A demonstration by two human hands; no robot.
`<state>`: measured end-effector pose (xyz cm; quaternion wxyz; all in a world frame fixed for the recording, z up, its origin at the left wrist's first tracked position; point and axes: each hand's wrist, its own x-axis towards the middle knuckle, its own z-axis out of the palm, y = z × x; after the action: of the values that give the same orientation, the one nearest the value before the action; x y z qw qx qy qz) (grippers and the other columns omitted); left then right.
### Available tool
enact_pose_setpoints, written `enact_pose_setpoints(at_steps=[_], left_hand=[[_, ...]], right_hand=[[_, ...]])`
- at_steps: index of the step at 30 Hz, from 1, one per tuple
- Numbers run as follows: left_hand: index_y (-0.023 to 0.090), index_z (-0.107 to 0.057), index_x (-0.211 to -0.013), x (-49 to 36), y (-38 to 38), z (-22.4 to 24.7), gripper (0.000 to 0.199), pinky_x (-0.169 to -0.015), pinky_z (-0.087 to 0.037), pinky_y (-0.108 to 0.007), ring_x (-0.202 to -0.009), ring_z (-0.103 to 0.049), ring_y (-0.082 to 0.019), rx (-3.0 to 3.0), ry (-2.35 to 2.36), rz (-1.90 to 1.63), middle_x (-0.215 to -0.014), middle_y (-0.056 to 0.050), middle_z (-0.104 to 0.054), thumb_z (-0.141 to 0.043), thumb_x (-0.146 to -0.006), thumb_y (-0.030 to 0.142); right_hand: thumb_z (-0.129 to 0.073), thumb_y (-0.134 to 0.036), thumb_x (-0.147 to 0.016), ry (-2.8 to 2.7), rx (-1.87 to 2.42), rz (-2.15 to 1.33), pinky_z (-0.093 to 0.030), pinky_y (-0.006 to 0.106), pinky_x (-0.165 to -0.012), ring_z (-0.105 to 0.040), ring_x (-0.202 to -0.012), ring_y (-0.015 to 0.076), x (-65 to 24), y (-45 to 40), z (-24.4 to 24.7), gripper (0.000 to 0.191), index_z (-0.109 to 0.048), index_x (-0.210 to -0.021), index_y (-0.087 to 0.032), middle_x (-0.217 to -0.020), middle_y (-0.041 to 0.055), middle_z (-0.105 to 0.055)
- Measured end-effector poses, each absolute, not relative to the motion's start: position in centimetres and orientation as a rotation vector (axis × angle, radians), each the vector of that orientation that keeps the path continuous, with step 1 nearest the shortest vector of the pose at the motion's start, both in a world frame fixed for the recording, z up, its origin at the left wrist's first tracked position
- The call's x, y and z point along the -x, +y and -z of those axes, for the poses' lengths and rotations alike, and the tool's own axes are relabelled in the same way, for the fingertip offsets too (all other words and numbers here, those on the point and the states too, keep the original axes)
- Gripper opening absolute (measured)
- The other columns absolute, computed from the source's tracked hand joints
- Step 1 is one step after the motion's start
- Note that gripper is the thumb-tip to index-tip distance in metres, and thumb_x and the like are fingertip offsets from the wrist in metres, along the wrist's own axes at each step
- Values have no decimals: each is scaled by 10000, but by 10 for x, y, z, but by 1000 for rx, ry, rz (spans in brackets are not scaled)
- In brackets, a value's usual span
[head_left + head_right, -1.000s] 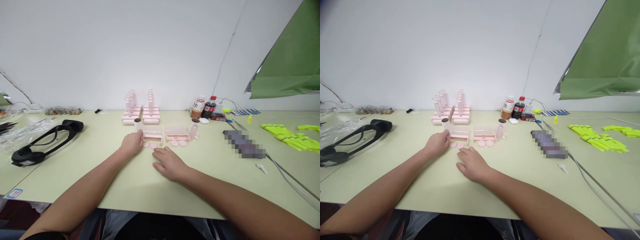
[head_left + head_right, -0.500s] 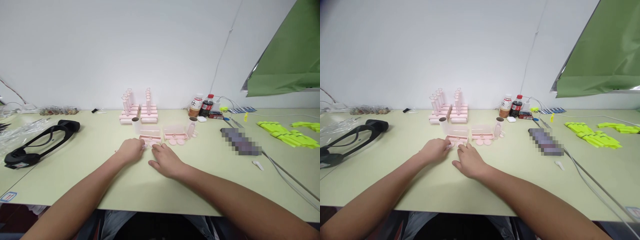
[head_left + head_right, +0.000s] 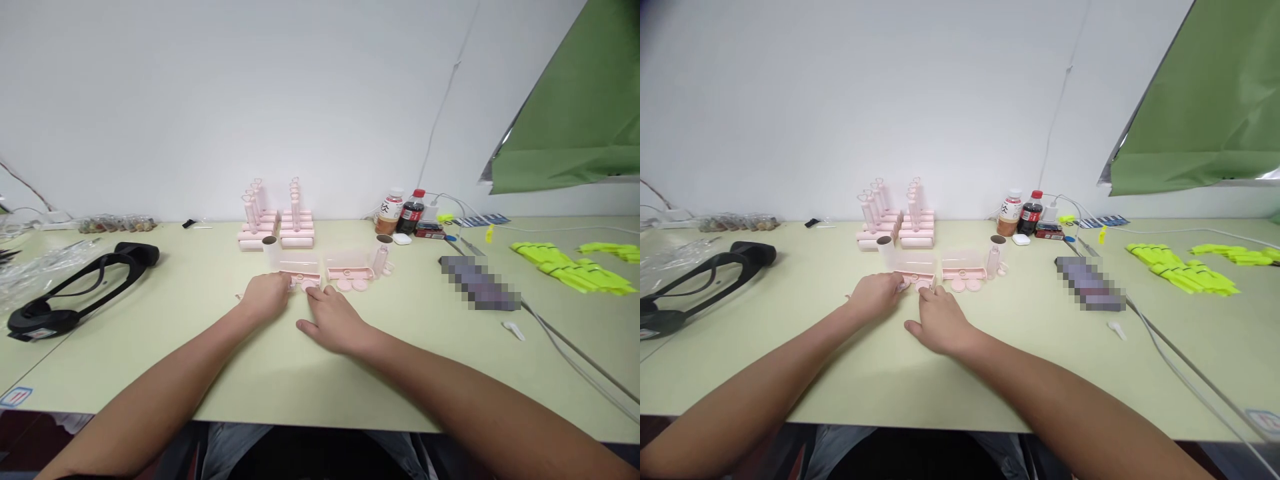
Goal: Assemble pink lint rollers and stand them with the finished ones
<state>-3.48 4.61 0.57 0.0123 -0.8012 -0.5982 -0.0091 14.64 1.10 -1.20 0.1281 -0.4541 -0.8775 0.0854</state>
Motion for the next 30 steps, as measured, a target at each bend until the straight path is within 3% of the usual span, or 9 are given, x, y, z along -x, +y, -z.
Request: enact_pose_setpoints(at_steps=[6, 13, 20, 27, 30], left_hand=[[201, -586, -878, 41, 51, -7, 152, -571, -351, -300, -726, -633, -239, 2463, -1893, 71, -856, -85, -691, -444, -828, 188], [213, -573, -760, 58, 51, -10, 240, -528, -308, -291, -666, -586, -197, 2544, -1914, 215, -787, -54, -643, -435, -890, 361], [212, -570, -749, 56, 49, -6, 285, -538, -325, -289, -656, -580, -187, 2606, -1913, 241, -783, -44, -636, -436, -888, 422], [225, -575, -879, 55, 52, -4, 224, -546, -331, -296, -718, -610, -222, 2527, -1931, 257, -820, -50, -678, -414, -900, 379], [222, -539, -947, 52, 44, -9, 173, -562, -355, -291, -699, -608, -215, 2500, -1998, 470, -771, -36, -666, -476, -869, 362]], right_hand=[[-536, -501, -872, -2546, 1385, -244, -423, 450, -822, -508, -965, 322, -147, 14, 11, 418, -628, -1055, -137, -1129, 156, -608], [-518, -496, -878, -2529, 1393, -260, -415, 478, -884, -474, -1110, 370, -149, 18, 14, 502, -601, -1194, -115, -1376, 165, -508], [-518, -514, -871, -2537, 1370, -293, -407, 496, -908, -444, -1151, 380, -151, 23, 16, 544, -591, -1247, -128, -1448, 149, -449], [-541, -424, -872, -2499, 1295, -301, -409, 476, -922, -468, -1125, 344, -154, 21, 17, 509, -551, -1284, -125, -1436, 153, -455], [-530, -367, -891, -2411, 1148, -404, -398, 451, -964, -470, -1160, 295, -154, 17, 15, 493, -495, -1337, -160, -1397, 141, -492]])
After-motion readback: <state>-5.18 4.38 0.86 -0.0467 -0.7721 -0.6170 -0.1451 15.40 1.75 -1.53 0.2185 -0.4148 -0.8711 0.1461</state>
